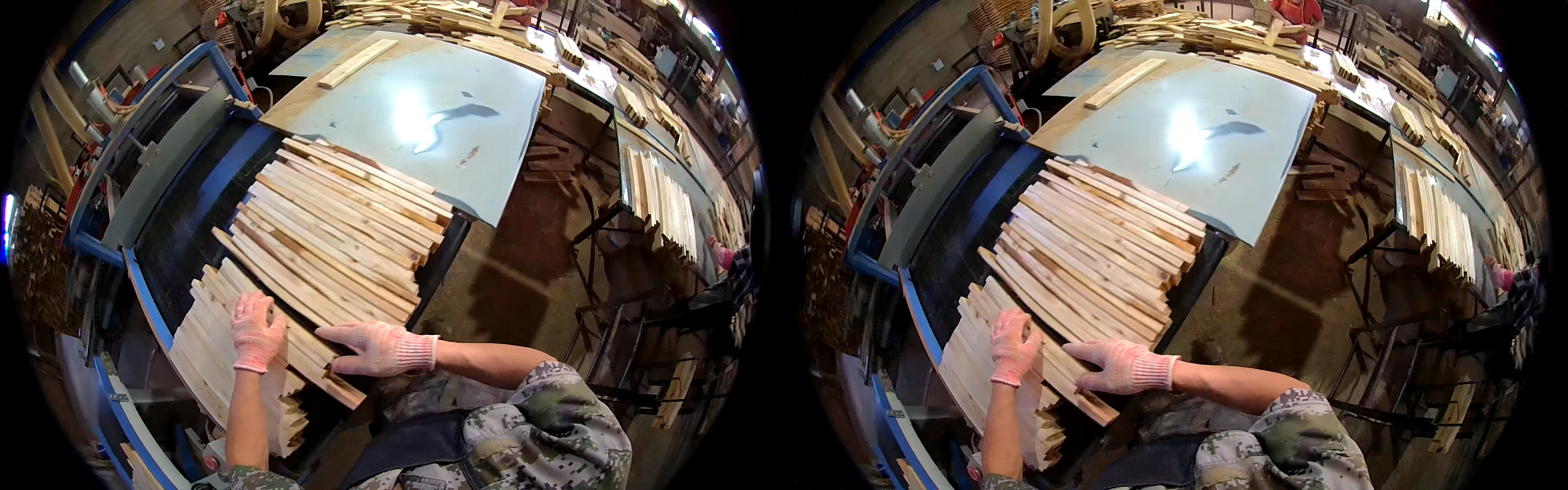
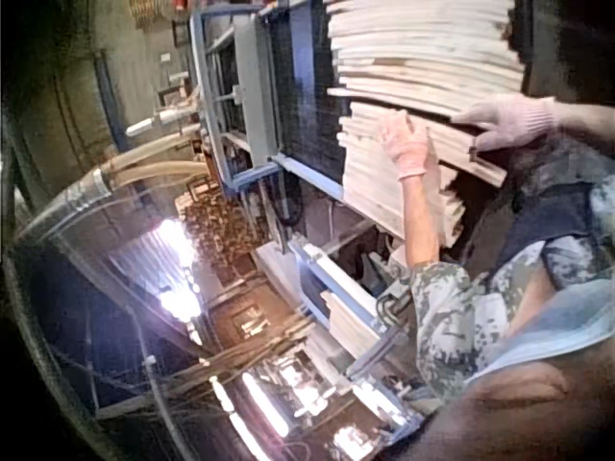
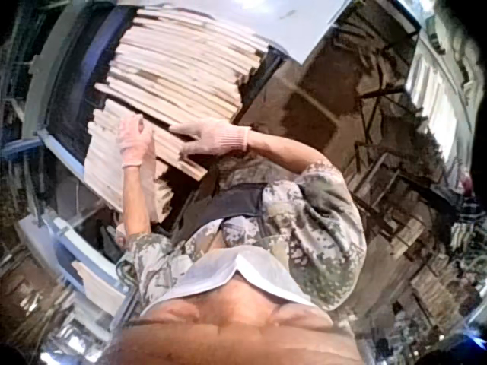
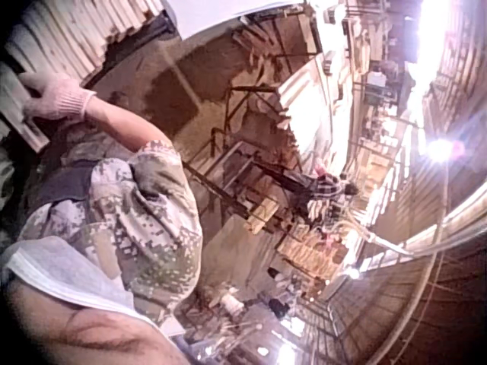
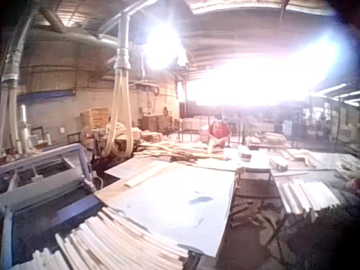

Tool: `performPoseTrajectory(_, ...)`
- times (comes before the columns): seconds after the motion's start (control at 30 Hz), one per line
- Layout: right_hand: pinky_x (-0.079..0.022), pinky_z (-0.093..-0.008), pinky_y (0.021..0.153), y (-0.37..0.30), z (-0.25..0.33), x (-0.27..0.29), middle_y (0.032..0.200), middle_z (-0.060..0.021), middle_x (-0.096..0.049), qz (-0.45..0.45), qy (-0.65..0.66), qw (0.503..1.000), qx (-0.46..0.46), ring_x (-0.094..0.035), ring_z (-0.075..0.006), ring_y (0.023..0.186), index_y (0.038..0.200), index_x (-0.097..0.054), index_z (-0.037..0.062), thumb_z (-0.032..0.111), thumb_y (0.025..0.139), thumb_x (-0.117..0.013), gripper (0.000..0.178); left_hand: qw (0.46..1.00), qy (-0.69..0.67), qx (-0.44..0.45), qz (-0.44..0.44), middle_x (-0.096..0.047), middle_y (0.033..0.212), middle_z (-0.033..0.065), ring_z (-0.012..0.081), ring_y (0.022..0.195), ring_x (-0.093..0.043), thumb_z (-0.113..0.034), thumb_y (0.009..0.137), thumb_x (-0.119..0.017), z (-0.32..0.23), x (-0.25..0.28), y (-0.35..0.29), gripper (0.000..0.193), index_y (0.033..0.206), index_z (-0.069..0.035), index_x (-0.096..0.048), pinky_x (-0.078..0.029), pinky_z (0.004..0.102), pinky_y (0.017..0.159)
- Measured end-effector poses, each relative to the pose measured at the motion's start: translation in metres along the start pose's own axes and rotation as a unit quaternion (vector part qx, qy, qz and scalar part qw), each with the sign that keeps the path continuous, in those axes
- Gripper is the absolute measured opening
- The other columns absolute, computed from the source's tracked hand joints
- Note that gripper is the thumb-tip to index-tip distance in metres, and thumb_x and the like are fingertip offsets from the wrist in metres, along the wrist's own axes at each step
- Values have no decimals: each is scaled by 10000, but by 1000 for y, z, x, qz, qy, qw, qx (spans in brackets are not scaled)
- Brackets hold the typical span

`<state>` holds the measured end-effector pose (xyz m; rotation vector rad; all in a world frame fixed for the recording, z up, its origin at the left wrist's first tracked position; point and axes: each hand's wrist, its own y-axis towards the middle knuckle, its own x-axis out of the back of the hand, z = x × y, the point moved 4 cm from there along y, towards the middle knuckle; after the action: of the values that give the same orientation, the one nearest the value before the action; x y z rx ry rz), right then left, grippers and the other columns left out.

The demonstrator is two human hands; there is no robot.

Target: The person repeatedly picks up stacks of light-colored wooden planks from a metal workbench and places them onto a conveyor belt. The person wears pink gloves and a camouflage shirt while performing this repetitive stacking task in a busy workshop environment.

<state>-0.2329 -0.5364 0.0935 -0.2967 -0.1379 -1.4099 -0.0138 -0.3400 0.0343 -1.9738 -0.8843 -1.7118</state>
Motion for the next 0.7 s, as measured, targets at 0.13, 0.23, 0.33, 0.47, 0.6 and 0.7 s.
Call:
performPoseTrajectory(0.13,-465,-380,1153,-38,-53,60,1547,-226,-571,-3,87,995,40,-580,-279,1397,1621,-416,16,357,1034,-688,731,999,37,19,11,-670,1352,128,385,1379,-530,-275,831,-782,-6,-2,14,388,1168,-102,-696,-341,552,1224)
performPoseTrajectory(0.23,-457,-345,1164,-62,-82,106,1543,-199,-578,20,248,968,4,-561,-195,1391,1633,-384,-5,283,1051,-694,720,993,68,89,35,-672,1287,126,358,1329,-553,-232,828,-759,-11,-7,20,297,1086,-99,-694,-370,534,1198)
performPoseTrajectory(0.33,-432,-342,1194,-89,-107,150,1547,-185,-575,17,293,955,-29,-555,-212,1402,1641,-366,-6,260,1053,-700,726,965,139,190,119,-592,1457,153,363,1393,-508,-212,819,-748,-46,-1,34,346,1140,-88,-709,-361,506,1212)
performPoseTrajectory(0.47,-410,-358,1218,-109,-146,179,1578,-189,-551,51,341,938,-39,-533,-233,1438,1648,-368,21,274,1049,-709,735,931,199,238,193,-395,1668,186,391,1487,-412,-216,819,-734,-46,-19,30,466,1263,-76,-707,-343,488,1233)
performPoseTrajectory(0.6,-417,-368,1216,-120,-165,215,1568,-178,-565,47,343,937,-51,-542,-230,1437,1650,-378,45,270,1055,-698,711,899,253,279,223,-333,1697,208,421,1484,-408,-243,847,-726,-54,-33,38,492,1301,-56,-697,-349,500,1229)
performPoseTrajectory(0.7,-411,-380,1222,-121,-165,237,1574,-197,-553,50,354,932,-55,-531,-245,1448,1647,-383,43,251,1052,-700,706,910,252,273,185,-279,1716,227,442,1464,-422,-256,862,-728,-57,-44,34,519,1322,-18,-686,-364,512,1214)
